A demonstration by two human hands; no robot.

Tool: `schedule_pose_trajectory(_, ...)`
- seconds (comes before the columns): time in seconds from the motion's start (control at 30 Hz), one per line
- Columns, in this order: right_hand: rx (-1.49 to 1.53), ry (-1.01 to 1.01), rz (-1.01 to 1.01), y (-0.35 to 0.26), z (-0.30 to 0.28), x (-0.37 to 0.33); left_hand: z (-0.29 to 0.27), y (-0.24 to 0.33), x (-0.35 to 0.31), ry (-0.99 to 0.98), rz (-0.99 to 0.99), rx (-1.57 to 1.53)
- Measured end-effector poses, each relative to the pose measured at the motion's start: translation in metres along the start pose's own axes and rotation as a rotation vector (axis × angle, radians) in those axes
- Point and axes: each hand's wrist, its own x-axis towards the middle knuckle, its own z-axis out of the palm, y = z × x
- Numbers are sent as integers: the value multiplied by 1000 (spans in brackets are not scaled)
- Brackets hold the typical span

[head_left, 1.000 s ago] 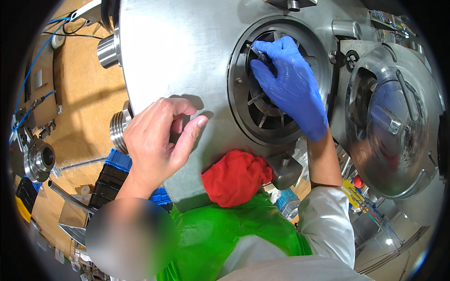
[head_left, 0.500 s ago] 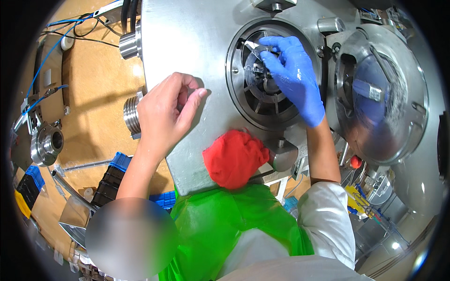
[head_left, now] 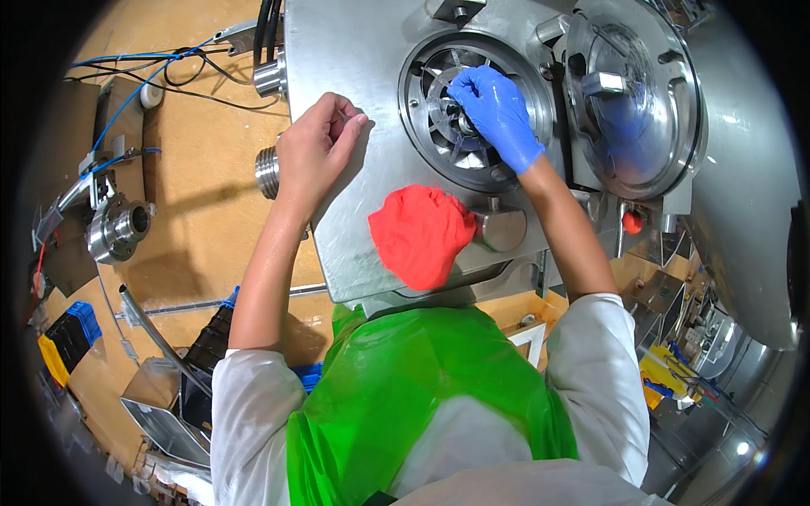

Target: The person connects a blue hose to a metal fitting, then attaches a cylindrical metal component to a machine. They use a wrench to tighten the connection and later attach a long metal rod to the assembly.

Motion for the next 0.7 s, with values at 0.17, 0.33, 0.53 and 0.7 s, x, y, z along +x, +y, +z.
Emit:
schedule_pose_trajectory(0.17, -2, 59, -79, 6, 9, 4, -1, 9, -1, 9, 15, 110)
schedule_pose_trajectory(0.33, 31, 61, -129, 9, 5, -1, 0, 5, -3, 22, 57, 142)
schedule_pose_trajectory(0.53, 299, 171, 33, 19, -29, -34, 2, 2, -1, 17, 49, 191)
schedule_pose_trajectory(0.7, 131, 40, 144, 34, -29, -73, 5, -2, -3, 63, 100, 204)
